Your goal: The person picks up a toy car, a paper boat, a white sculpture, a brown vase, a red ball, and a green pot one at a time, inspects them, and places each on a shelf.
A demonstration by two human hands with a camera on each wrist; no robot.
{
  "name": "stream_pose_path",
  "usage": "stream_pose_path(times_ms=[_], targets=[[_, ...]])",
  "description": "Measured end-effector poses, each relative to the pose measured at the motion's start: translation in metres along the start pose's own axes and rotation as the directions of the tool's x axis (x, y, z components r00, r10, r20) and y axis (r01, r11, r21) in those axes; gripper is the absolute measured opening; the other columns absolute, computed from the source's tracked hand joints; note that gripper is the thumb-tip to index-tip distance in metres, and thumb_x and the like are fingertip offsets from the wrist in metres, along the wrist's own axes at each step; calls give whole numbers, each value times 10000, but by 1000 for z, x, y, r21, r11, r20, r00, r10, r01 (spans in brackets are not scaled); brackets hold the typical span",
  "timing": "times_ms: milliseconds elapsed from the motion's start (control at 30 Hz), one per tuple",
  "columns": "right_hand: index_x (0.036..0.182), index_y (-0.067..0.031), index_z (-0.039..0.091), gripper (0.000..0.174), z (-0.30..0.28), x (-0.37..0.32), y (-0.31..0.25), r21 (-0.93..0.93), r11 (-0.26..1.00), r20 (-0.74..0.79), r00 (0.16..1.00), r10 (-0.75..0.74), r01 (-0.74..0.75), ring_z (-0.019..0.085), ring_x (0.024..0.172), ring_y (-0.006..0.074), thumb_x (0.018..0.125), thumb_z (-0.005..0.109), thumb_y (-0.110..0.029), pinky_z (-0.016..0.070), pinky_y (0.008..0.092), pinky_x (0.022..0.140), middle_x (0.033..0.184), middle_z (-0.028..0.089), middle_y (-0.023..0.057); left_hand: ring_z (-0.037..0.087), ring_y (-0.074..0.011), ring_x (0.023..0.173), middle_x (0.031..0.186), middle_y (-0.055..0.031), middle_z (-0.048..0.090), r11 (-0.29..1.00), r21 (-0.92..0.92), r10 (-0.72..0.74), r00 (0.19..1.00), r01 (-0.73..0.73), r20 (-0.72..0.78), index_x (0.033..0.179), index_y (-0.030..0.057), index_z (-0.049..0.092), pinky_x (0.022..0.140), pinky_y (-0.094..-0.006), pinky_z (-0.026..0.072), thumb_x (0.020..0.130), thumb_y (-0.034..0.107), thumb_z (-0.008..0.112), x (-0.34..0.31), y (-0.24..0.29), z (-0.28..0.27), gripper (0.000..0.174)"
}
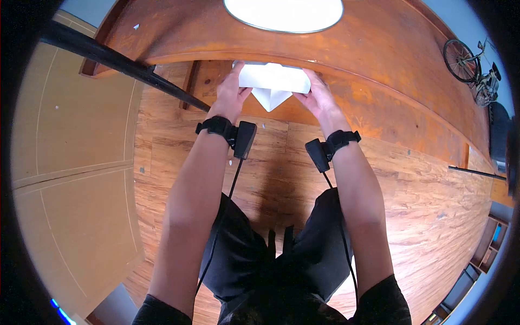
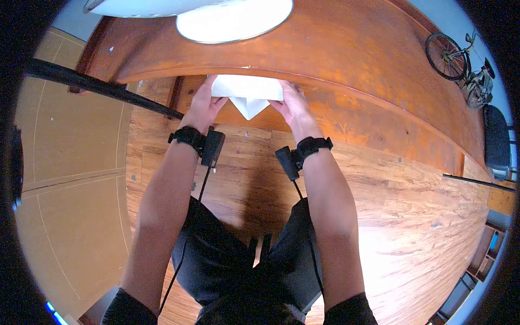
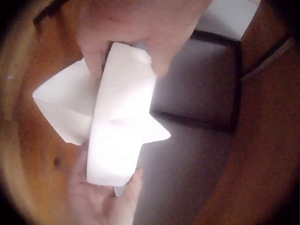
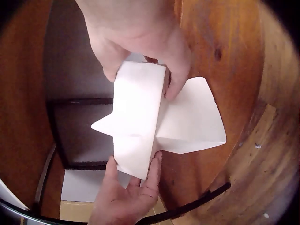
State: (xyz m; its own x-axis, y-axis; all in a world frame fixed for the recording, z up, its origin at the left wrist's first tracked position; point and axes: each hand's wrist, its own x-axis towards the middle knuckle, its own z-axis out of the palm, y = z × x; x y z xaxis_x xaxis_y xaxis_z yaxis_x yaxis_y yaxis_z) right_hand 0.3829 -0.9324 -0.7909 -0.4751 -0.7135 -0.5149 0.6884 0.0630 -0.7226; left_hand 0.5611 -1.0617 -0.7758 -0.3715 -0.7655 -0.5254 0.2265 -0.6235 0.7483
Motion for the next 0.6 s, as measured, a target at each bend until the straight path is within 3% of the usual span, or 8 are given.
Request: stream_pose_path(times_ms=[100,200,300,600], targets=[[1240,-121,525,377,1,-3,-3,-71,997,87,996,6,0,565,1108,195,948,607,-345,476,384,992,1190,583,57,587,-239,1082,1167,-92,612,999,28,-17,998,19,-53,1232,54,536,967,-373,486,848,351,742,2,3,1,527],[1248,-121,521,383,3,-4,-4,-59,998,56,998,9,-6,565,1114,208,953,596,-354,483,390,979,1199,583,62,591,-247,1078,1157,-96,615,997,70,36,999,-33,-39,1227,62,539,951,-379,498,850,347,742,-12,4,3,514],[1234,-71,499,344,7,-11,-7,-75,997,42,999,-10,13,596,1072,234,962,569,-271,528,410,913,1189,590,98,566,-209,1129,1220,-69,587,995,98,17,998,-10,-66,1262,106,542,1034,-365,439,932,401,612,-7,1,6,448],[1281,-90,463,386,19,-20,-10,-279,960,-141,989,-48,6,602,1083,225,1014,416,-364,518,377,911,1207,591,87,579,-257,1118,1200,-95,595,977,212,59,981,-19,-183,1294,81,507,962,-417,508,935,435,610,-5,4,18,515]])
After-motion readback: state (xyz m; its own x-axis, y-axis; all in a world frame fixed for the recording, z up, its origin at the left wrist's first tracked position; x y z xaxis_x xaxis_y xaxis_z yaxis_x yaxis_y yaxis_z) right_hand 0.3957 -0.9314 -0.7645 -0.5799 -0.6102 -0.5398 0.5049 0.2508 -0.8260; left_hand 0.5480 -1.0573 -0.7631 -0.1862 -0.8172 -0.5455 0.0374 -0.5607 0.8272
